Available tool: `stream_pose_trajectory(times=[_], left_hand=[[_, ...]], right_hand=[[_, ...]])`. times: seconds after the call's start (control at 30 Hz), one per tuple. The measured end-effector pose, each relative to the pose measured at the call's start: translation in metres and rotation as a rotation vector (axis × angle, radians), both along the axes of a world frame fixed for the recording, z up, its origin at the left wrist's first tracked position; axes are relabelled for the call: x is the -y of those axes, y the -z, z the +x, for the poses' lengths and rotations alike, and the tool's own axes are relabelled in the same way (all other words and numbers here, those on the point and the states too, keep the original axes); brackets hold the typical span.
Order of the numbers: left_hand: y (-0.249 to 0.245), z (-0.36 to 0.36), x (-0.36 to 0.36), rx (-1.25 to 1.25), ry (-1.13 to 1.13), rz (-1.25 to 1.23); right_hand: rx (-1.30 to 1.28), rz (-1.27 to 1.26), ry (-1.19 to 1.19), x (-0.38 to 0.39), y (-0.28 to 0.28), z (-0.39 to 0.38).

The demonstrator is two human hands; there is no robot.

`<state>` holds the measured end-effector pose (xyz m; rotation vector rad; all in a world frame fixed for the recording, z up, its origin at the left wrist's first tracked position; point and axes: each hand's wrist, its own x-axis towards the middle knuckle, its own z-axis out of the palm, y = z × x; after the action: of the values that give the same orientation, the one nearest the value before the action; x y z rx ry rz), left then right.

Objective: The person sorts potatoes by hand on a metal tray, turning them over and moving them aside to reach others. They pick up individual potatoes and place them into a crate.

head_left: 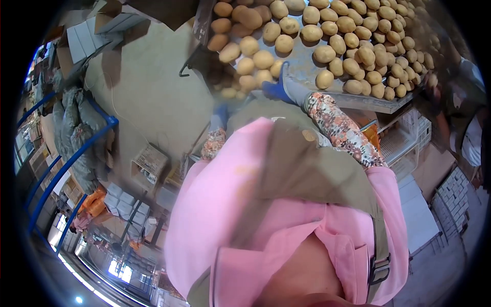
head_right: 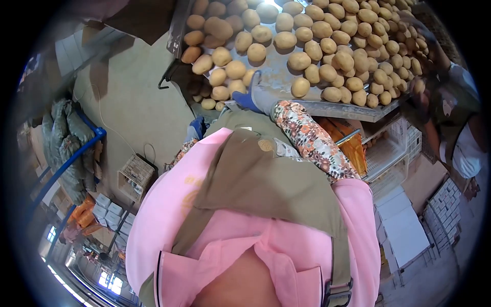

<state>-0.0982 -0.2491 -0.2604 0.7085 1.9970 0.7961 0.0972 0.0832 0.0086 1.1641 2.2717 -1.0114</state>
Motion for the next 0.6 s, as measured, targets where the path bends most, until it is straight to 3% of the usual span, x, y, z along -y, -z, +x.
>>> stream_pose_trajectory(times=[0.03, 0.07, 0.13, 0.17, 0.2, 0.23, 0.27, 0.3, 0.33, 0.37, 0.4, 0.43, 0.47, 0.53, 0.6], left_hand=[[0.005, 0.001, 0.004, -0.148, 0.104, -0.082], [0.0, 0.002, 0.002, -0.146, 0.107, -0.081], [-0.033, 0.002, -0.01, -0.067, 0.111, -0.233], [-0.066, 0.003, -0.026, -0.065, 0.11, -0.233], [-0.118, 0.004, -0.053, -0.079, 0.181, -0.304], [-0.146, 0.006, -0.067, -0.091, 0.252, -0.378], [-0.137, 0.007, -0.064, -0.09, 0.252, -0.381], [-0.118, 0.007, -0.057, 0.221, -0.14, -0.331], [-0.096, 0.007, -0.048, 0.525, -0.532, -0.269], [-0.065, 0.004, -0.031, 0.524, -0.531, -0.271], [-0.032, 0.0, -0.011, 0.271, -0.226, -0.216], [-0.016, -0.004, 0.0, 0.018, 0.078, -0.158], [-0.016, -0.009, 0.001, 0.017, 0.076, -0.157], [-0.027, -0.016, -0.008, 0.012, 0.237, -0.431], [-0.11, 0.011, -0.067, -0.343, -0.309, -0.304]], right_hand=[[-0.01, -0.115, -0.067, -0.002, 0.005, 0.0], [-0.008, -0.114, -0.064, -0.007, 0.001, 0.003], [-0.224, -0.452, 0.028, -0.023, -0.016, 0.017], [-0.496, -0.917, 0.255, -0.034, -0.024, 0.035], [-0.557, -0.912, 0.373, -0.048, -0.05, 0.046], [-0.661, -0.914, 0.595, -0.068, -0.013, 0.07], [-0.743, -0.546, 0.763, -0.092, 0.011, 0.1], [-0.887, -0.262, 0.724, -0.098, -0.032, 0.092], [-0.646, 0.441, 0.451, -0.122, -0.054, 0.099], [-0.466, 1.033, 0.187, -0.132, -0.065, 0.101], [0.077, 1.023, 0.108, -0.138, -0.069, 0.114], [0.086, 0.912, 0.111, -0.141, -0.046, 0.134], [0.094, 0.803, 0.113, -0.14, -0.022, 0.147], [0.288, 0.756, 0.097, -0.11, -0.047, 0.111], [0.102, 0.688, -0.159, -0.087, -0.056, 0.081]])
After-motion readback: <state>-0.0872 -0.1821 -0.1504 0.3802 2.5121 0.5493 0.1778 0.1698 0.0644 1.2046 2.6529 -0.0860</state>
